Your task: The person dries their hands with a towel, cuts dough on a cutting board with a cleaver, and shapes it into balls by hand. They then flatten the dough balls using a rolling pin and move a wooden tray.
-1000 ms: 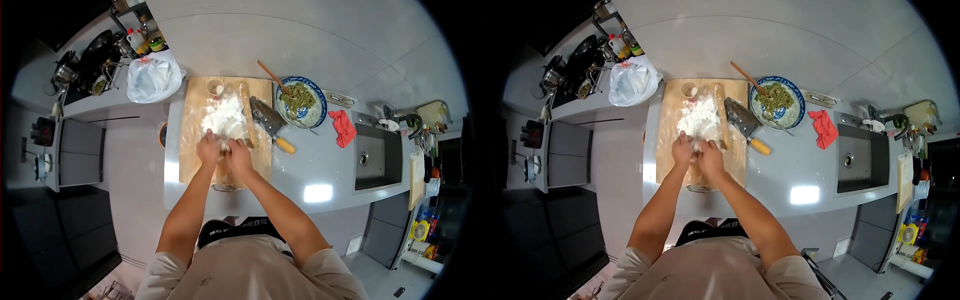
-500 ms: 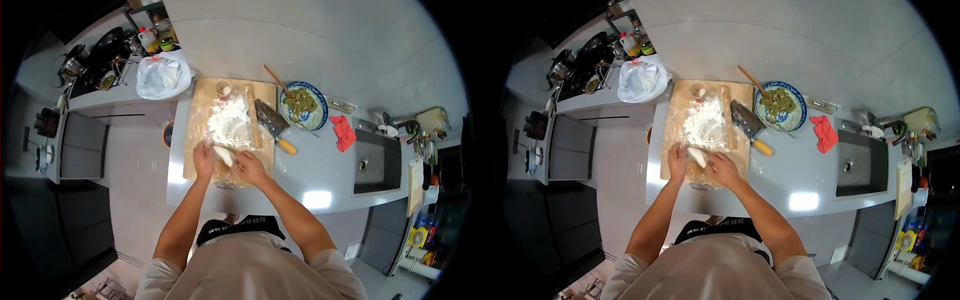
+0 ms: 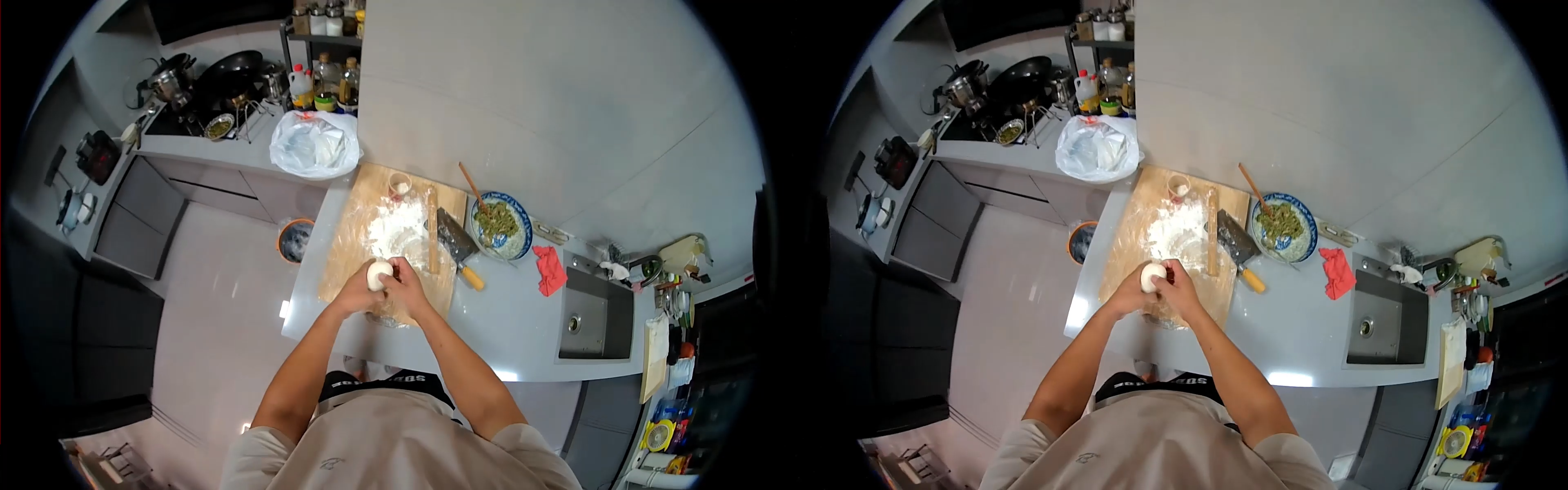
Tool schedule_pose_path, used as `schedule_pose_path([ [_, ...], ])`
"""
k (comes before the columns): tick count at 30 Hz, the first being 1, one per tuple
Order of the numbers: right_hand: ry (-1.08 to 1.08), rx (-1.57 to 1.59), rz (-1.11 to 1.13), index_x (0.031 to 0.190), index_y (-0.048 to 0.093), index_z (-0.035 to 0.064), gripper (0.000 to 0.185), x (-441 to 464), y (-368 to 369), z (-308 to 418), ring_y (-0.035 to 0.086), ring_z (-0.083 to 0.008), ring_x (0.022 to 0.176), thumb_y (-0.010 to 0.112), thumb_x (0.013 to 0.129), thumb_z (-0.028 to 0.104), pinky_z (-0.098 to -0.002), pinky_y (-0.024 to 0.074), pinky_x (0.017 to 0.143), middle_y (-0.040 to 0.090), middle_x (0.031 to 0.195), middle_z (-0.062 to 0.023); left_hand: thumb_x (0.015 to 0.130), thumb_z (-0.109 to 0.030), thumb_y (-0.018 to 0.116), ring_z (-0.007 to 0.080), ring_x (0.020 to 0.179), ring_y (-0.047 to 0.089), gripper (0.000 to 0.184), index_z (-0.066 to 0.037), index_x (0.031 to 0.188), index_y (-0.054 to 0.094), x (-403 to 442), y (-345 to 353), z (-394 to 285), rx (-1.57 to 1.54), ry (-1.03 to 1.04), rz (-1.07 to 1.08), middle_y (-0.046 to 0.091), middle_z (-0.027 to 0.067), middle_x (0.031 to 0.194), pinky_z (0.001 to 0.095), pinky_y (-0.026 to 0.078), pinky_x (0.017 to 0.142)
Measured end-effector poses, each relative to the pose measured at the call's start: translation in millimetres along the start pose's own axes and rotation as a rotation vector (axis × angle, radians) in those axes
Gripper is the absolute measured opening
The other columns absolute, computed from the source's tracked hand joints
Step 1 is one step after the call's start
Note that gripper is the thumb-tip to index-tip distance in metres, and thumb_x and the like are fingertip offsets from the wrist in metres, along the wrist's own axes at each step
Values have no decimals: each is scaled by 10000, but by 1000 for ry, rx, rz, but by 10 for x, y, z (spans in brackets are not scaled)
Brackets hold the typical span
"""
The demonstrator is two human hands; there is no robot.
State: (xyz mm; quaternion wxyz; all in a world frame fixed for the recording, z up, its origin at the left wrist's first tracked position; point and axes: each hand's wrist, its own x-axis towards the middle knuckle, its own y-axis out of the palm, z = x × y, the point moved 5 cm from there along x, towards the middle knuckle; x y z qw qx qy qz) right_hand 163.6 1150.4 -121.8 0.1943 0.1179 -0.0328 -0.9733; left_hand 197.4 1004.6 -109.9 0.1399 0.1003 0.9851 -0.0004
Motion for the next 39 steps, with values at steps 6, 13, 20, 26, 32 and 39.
schedule_pose_path([
  [6,-351,99,-215,1240,587,80,288,-104,121,662,632,-131,992,599,966,-10,-286,521,878,657,1084,-38,759,-181,883,382,975,763,518,-8,1210,696,27,203,-342,590,191,-196,781,203,1046,439,601,875],
  [13,-209,631,-143,1090,668,65,276,18,-52,884,532,-93,630,680,1092,341,-269,478,619,552,719,32,745,-250,905,380,840,767,393,-17,1022,750,-29,300,-517,212,-27,58,787,185,935,461,603,782],
  [20,-187,285,-428,1128,698,7,318,-163,-71,1029,621,-118,691,744,1051,311,-291,533,694,652,836,-10,756,-268,887,418,918,755,387,-63,1057,755,-250,543,-1028,945,118,-457,782,210,970,488,606,812],
  [26,-48,774,-399,906,633,87,269,-99,-314,884,546,-117,595,767,1031,283,-334,522,575,569,717,15,741,-208,895,397,1021,751,523,-67,1212,717,-45,444,-721,505,-90,36,774,213,1115,480,602,893],
  [32,-264,419,-362,1020,727,65,65,10,-461,-152,661,-177,997,752,1002,122,-321,586,857,681,1062,-57,759,-176,862,418,1232,650,749,-75,1447,581,298,229,-199,927,138,-3,634,249,1409,466,555,1009],
  [39,-406,-1198,-271,1460,622,65,537,-294,-125,-314,470,-386,1486,706,963,249,-528,377,1217,528,1596,-145,877,-106,722,442,1261,578,538,-103,1408,629,192,-421,499,794,353,-148,658,207,1312,474,513,1066],
])
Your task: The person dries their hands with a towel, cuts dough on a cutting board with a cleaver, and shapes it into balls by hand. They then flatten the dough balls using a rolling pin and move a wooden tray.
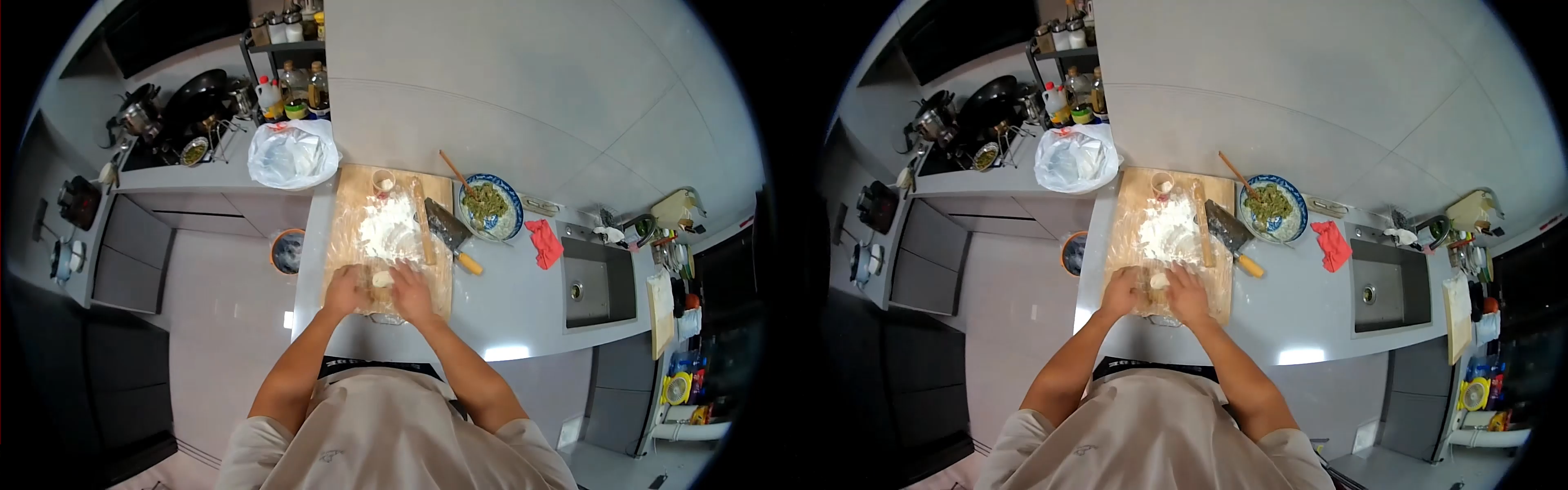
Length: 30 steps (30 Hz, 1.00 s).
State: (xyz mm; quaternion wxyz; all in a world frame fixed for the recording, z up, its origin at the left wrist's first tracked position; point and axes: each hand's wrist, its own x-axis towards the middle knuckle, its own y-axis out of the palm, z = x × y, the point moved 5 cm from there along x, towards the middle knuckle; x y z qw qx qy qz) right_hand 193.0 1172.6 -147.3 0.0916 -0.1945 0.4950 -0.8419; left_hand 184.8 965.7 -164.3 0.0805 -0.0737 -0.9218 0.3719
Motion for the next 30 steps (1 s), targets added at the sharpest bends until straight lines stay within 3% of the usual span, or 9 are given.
schedule_pose_path([
  [3,52,-120,148,1570,460,-18,694,88,117,233,371,-405,1558,692,989,283,-541,331,1245,393,1676,-220,899,-14,639,440,1200,598,454,-81,1347,663,13,-91,120,-58,-51,-173,678,210,1259,478,519,1031],
  [4,77,-117,242,1615,355,-56,816,-6,152,281,297,-432,1589,669,1010,392,-558,285,1272,343,1696,-249,902,29,603,438,1167,609,426,-66,1310,678,-28,-111,152,-91,-53,-226,688,214,1223,482,523,1006],
  [8,59,-122,366,1625,309,-86,894,-349,63,389,275,-476,1590,672,1009,452,-588,257,1283,301,1710,-288,887,48,597,430,1101,626,398,-46,1264,681,43,9,286,-205,-114,-276,696,209,1164,488,521,950],
  [11,160,-222,324,1625,303,-95,908,428,266,2,275,-483,1589,676,1007,456,-589,247,1287,283,1713,-307,914,41,611,425,1035,629,326,-26,1224,685,49,8,270,-205,-129,-356,698,204,1097,498,513,911],
  [16,181,-247,-62,1575,368,-130,901,1039,333,-238,292,-505,1572,696,969,450,-619,234,1281,306,1684,-343,960,17,617,398,967,644,262,-21,1209,690,80,32,268,-142,-173,-412,693,206,1061,474,528,878],
  [18,155,-224,225,1559,393,-141,902,508,278,-14,288,-507,1572,696,956,457,-633,238,1274,360,1656,-338,953,27,616,395,969,650,273,-20,1211,692,88,5,258,-197,-190,-409,696,204,1066,466,531,877],
  [23,116,-125,236,1573,362,-140,964,-391,104,348,302,-547,1550,709,940,497,-667,241,1260,359,1641,-355,943,45,617,389,985,664,288,-17,1211,701,73,59,334,-234,-197,-409,708,199,1075,455,537,884],
  [28,170,-249,91,1555,392,-144,941,766,367,-253,303,-494,1571,620,994,577,-597,244,1284,350,1660,-333,938,59,615,383,990,670,283,-19,1192,713,39,34,301,-232,-194,-405,720,198,1071,449,541,899],
  [30,142,-276,-47,1512,458,-116,850,854,275,-199,360,-494,1535,723,962,475,-574,289,1260,421,1617,-305,933,65,617,376,984,672,281,-18,1183,717,28,20,291,-217,-199,-386,721,196,1060,441,547,888],
])
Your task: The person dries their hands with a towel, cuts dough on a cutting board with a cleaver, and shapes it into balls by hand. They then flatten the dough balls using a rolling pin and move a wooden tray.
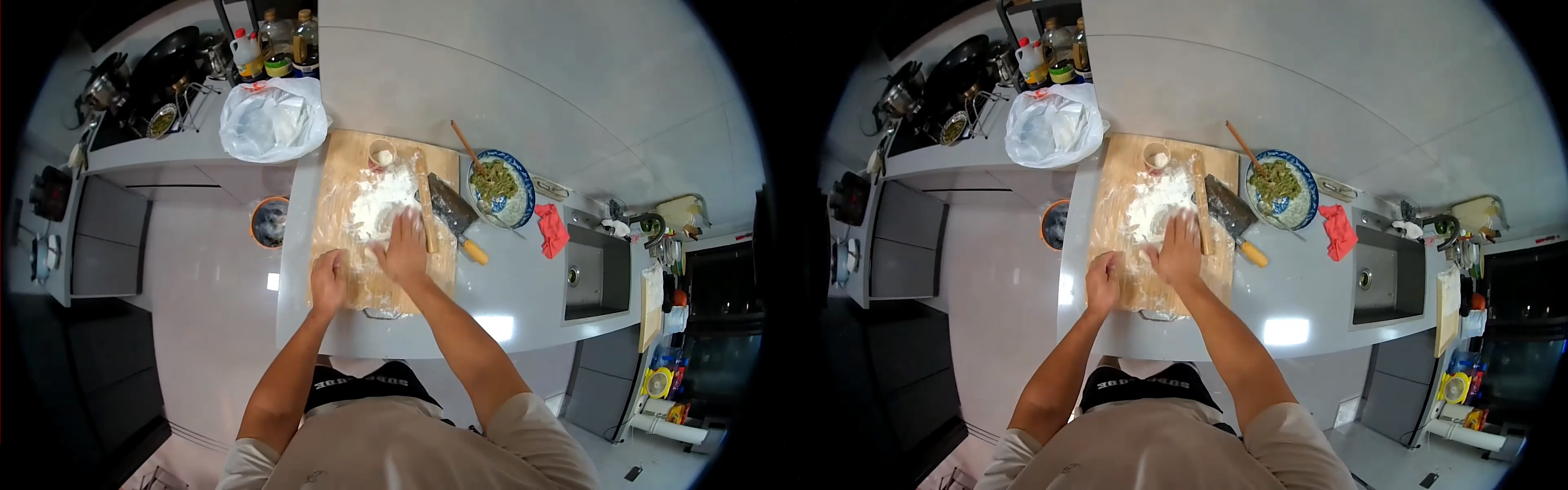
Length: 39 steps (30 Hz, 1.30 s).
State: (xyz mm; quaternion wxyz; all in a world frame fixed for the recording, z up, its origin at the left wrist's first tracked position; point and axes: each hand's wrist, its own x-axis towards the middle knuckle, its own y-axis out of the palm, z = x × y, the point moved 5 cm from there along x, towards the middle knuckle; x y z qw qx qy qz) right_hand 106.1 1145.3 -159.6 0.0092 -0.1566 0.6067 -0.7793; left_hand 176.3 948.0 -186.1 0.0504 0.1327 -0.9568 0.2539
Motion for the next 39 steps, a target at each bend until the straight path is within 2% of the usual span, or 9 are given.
schedule_pose_path([
  [7,103,383,194,1454,542,23,547,-599,-191,-29,520,-401,1400,753,997,236,-560,387,1177,556,1498,-214,881,71,633,334,988,702,355,-5,1216,720,36,35,-2,-77,9,227,730,189,1045,402,570,839],
  [12,509,1611,-19,1455,505,64,436,-333,-641,-4,670,-273,1158,646,1045,106,-421,549,1019,684,1195,-137,776,-89,805,278,1003,725,516,-3,1274,706,182,222,-625,-243,172,389,750,154,1135,346,575,879],
  [14,530,2132,103,1424,530,80,391,-260,-883,166,684,-238,1092,646,1050,89,-389,563,975,684,1170,-122,744,-135,839,266,972,733,570,5,1277,698,217,277,-1006,-487,-347,913,754,157,1176,358,579,879],
  [21,628,2074,-107,875,657,73,243,-26,-1173,200,599,-174,614,708,1054,229,-325,502,586,607,724,-22,838,-102,806,179,881,720,371,5,1182,717,237,193,-1561,-430,12,989,763,83,1012,339,578,767],
  [25,639,1910,-211,790,590,92,374,59,-1364,193,559,-176,559,733,1050,318,-354,477,537,558,674,-28,831,-177,842,220,928,740,381,-2,1153,739,319,157,-1500,-109,-312,1009,785,96,1033,385,590,818],
  [29,682,1741,-510,772,560,93,439,-11,-1642,289,532,-175,551,706,1063,387,-361,497,569,513,635,-33,805,-225,861,193,683,716,358,25,1034,743,238,-28,-1817,328,222,429,753,102,845,342,581,643],
  [33,662,1928,-175,787,597,88,401,-59,-1539,241,544,-145,552,747,1044,356,-340,486,547,515,632,-10,793,-243,870,210,681,724,353,11,1010,753,238,207,-1530,-239,348,562,756,106,833,359,586,643],
  [35,706,1964,-163,797,606,83,390,-47,-1519,230,536,-140,541,749,1044,349,-336,486,548,507,624,-7,770,-277,894,246,840,761,399,-6,1031,761,186,173,-1526,-175,-307,969,788,122,938,410,605,762],
  [39,710,1895,-395,872,606,75,393,-62,-1423,244,472,-134,503,727,1050,403,-323,463,515,492,633,1,756,-333,874,310,982,783,435,-30,1052,773,191,-18,-1797,463,-58,626,804,160,1034,458,607,842],
])
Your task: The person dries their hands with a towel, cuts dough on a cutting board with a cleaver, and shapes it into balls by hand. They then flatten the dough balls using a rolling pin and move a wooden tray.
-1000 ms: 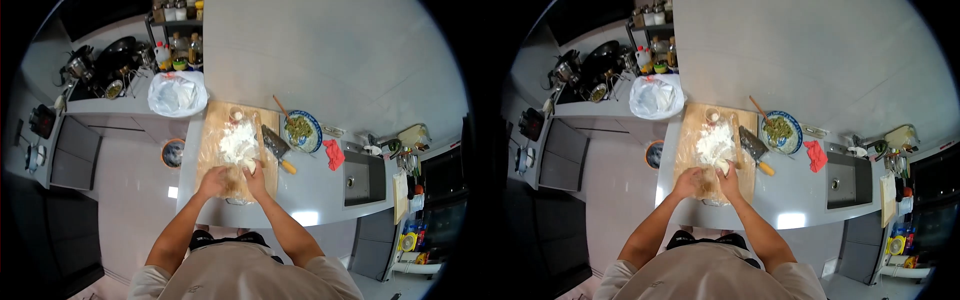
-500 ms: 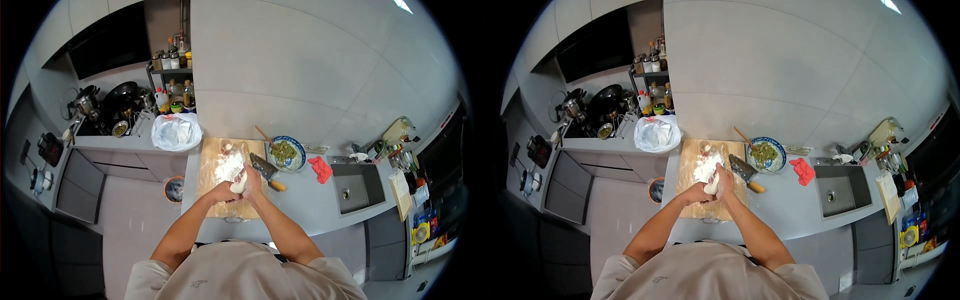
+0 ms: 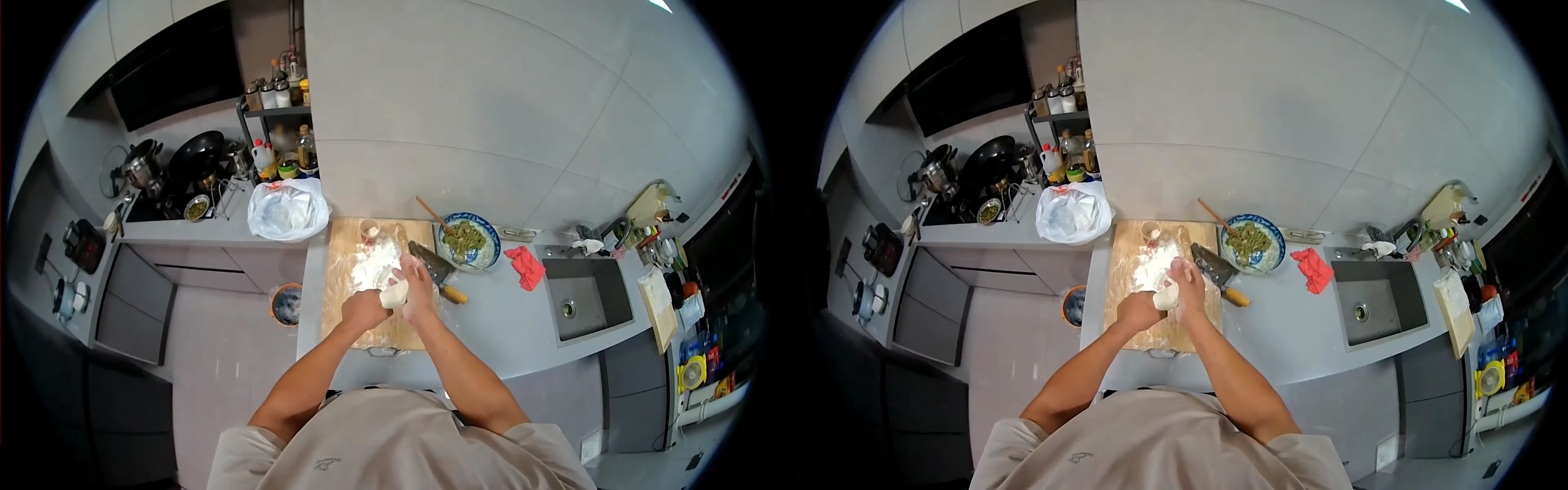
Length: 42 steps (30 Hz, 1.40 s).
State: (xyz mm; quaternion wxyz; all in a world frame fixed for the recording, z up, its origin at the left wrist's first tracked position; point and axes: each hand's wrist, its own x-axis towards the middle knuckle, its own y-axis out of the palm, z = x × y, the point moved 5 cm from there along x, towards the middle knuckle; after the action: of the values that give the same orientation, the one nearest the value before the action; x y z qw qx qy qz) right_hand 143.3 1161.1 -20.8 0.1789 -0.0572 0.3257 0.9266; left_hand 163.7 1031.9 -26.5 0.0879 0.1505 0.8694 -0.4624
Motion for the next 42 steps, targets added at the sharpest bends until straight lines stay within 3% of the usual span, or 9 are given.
schedule_pose_path([
  [4,116,-134,-35,848,614,74,393,-103,-165,-54,420,-124,453,746,1038,391,-318,439,457,466,598,19,778,-395,833,352,1030,769,461,-145,1161,776,17,228,99,-315,353,-33,804,134,1127,472,609,887],
  [8,210,-40,-70,837,627,93,353,16,-430,-323,383,-103,495,725,1054,353,-280,361,457,422,653,38,771,-401,865,343,1026,772,597,-114,1272,711,105,368,175,-18,152,274,791,179,1120,458,606,910],
  [10,205,-43,24,886,674,68,298,305,-864,-678,509,-122,582,714,1061,306,-299,472,541,529,708,18,788,-392,864,339,1129,740,690,-92,1370,645,101,332,148,169,85,142,770,183,1181,454,579,987],
  [13,-467,-1183,91,1210,757,66,221,347,-1291,-680,728,-282,1072,688,1028,169,-379,559,955,774,1139,-109,792,-371,843,363,1345,602,761,-84,1455,604,84,726,602,217,248,-28,684,169,1373,485,482,1123],
  [14,-450,-1189,91,1210,757,66,221,355,-1343,-656,728,-282,1072,688,1028,169,-379,559,955,774,1139,-109,791,-355,833,371,1403,554,772,-86,1475,594,55,753,688,189,333,-176,652,168,1428,496,447,1162],
  [19,-756,-1779,810,1476,607,96,556,-25,-979,-813,502,-366,1461,716,952,244,-537,444,1158,568,1533,-148,871,-161,685,403,1416,534,645,-36,1493,566,-38,1030,1065,12,413,-231,619,217,1450,505,417,1189],
  [30,-715,-1831,707,1550,522,35,698,457,-674,-927,395,-421,1540,625,1018,475,-584,257,1287,488,1623,-195,1059,-148,546,456,1372,549,443,-28,1483,590,336,739,973,45,290,-447,630,225,1442,534,423,1141],
  [36,-520,-1827,912,1575,509,64,722,-617,-1183,-838,381,-415,1550,654,1002,478,-596,253,1286,465,1648,-178,984,-91,614,437,1350,594,405,20,1371,660,49,806,1089,-78,515,-270,685,221,1377,513,444,1163],
  [42,-549,-1820,781,1540,544,73,717,318,-709,-834,452,-375,1500,761,920,358,-541,355,1233,504,1608,-172,874,77,586,443,1340,563,559,27,1431,595,151,700,1062,-114,334,-400,643,218,1389,513,452,1144],
])
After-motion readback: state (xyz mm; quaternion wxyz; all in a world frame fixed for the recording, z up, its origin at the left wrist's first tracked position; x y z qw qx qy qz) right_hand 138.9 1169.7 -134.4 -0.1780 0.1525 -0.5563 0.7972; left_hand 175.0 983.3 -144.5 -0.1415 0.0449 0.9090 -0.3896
